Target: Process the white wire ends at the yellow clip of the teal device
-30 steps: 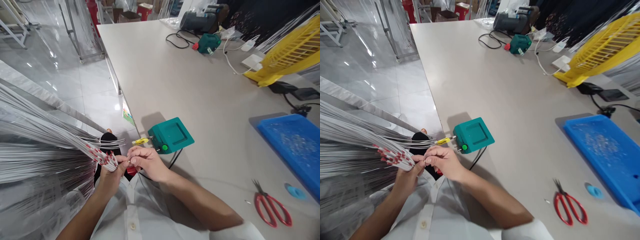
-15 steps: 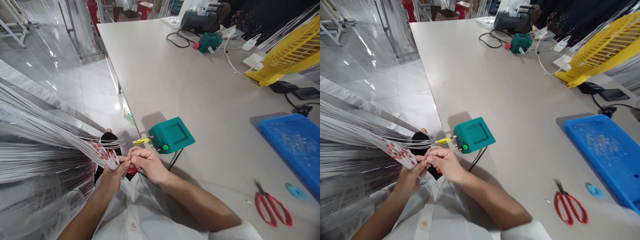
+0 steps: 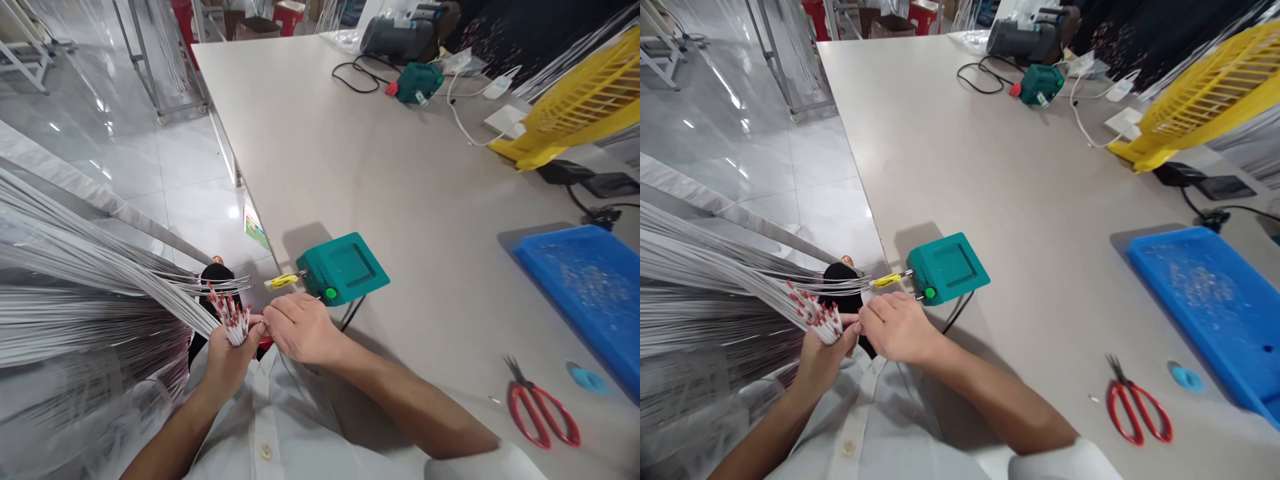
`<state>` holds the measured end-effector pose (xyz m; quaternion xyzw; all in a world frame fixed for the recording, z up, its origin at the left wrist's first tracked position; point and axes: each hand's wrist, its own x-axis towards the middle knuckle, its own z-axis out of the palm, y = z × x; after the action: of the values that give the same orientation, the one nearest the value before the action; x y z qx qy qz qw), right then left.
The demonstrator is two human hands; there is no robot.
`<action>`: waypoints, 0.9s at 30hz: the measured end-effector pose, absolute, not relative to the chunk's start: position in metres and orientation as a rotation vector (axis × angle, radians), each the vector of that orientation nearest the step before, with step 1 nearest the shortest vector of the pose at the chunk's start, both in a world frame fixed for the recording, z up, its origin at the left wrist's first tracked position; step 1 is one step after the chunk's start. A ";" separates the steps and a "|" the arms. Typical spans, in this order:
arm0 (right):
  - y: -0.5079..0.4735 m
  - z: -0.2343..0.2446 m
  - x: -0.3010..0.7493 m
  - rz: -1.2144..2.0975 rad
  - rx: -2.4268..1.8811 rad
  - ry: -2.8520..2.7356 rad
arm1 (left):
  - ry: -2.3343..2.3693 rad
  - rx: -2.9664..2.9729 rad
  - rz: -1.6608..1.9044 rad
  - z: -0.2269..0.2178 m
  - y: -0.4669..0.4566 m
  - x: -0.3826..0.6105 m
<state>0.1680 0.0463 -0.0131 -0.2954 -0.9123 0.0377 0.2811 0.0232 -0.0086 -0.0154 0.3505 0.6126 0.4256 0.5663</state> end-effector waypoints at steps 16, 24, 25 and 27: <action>0.047 -0.004 0.178 0.757 -0.973 -2.262 | 1.410 0.837 1.054 -0.019 -0.005 0.017; 0.052 0.009 0.173 0.337 -0.778 -2.673 | 1.500 0.972 0.967 -0.016 -0.007 0.014; 0.052 0.011 0.172 0.368 -0.807 -2.679 | 1.525 0.985 0.977 -0.017 -0.007 0.015; 0.052 0.012 0.171 0.617 -0.929 -2.583 | 1.556 1.028 0.997 -0.019 -0.009 0.015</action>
<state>0.1712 0.0523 0.0121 -0.3258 -0.9057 0.2165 0.1635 0.0150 -0.0090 -0.0192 0.4233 0.6409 0.4106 0.4914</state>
